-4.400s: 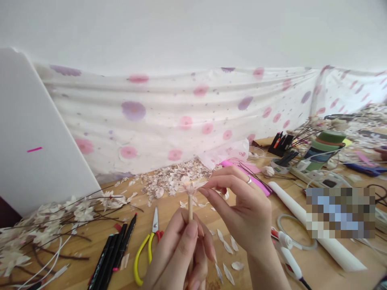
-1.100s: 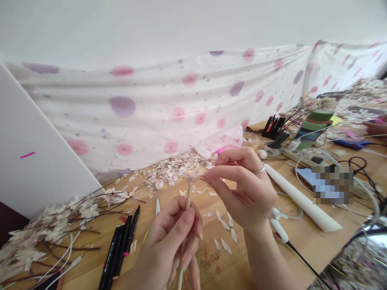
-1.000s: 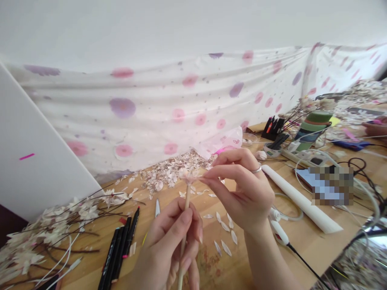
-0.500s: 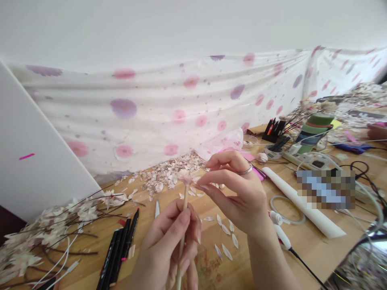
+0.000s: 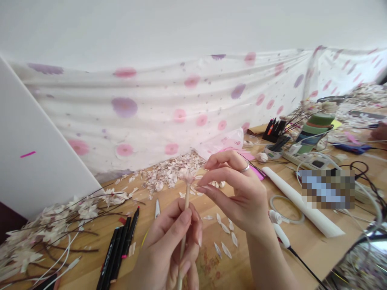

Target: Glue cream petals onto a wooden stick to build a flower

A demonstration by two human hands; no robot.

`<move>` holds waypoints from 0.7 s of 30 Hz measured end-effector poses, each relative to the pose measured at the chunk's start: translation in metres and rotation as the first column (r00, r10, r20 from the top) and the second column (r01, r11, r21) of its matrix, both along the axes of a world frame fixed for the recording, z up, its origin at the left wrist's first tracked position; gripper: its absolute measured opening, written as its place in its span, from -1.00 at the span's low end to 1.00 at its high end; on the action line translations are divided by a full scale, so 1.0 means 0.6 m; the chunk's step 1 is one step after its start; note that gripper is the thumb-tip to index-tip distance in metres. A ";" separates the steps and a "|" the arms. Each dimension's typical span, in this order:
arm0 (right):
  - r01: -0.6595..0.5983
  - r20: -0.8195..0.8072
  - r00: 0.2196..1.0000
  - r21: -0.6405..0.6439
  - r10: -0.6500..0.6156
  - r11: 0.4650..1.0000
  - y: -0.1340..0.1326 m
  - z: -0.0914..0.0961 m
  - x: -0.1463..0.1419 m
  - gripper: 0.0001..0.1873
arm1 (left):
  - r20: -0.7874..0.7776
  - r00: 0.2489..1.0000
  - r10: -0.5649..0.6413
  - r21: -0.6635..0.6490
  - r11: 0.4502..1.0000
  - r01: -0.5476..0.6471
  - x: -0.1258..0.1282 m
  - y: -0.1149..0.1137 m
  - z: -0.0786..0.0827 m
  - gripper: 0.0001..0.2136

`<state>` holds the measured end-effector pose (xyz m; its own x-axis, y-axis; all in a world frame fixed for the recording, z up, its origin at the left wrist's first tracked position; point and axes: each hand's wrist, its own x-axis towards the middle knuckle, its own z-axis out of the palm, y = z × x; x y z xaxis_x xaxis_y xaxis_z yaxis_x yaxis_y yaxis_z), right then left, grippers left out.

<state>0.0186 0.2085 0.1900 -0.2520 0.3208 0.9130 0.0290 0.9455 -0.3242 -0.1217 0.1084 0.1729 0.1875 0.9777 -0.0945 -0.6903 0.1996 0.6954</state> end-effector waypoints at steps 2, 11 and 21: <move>0.021 -0.002 1.000 0.010 -0.021 1.000 0.000 -0.001 -0.001 -0.89 | -0.014 1.000 0.009 -0.016 1.000 -0.010 -0.001 -0.002 0.001 -0.85; 0.070 -0.037 0.997 0.042 -0.069 0.997 0.003 -0.002 -0.011 -0.87 | 0.007 1.000 -0.006 -0.001 1.000 0.006 0.002 0.004 0.001 -0.86; 0.056 -0.068 0.996 0.023 -0.055 0.998 -0.001 -0.001 -0.011 -0.86 | 0.055 0.998 -0.014 -0.038 0.999 0.016 -0.004 -0.002 -0.002 -0.87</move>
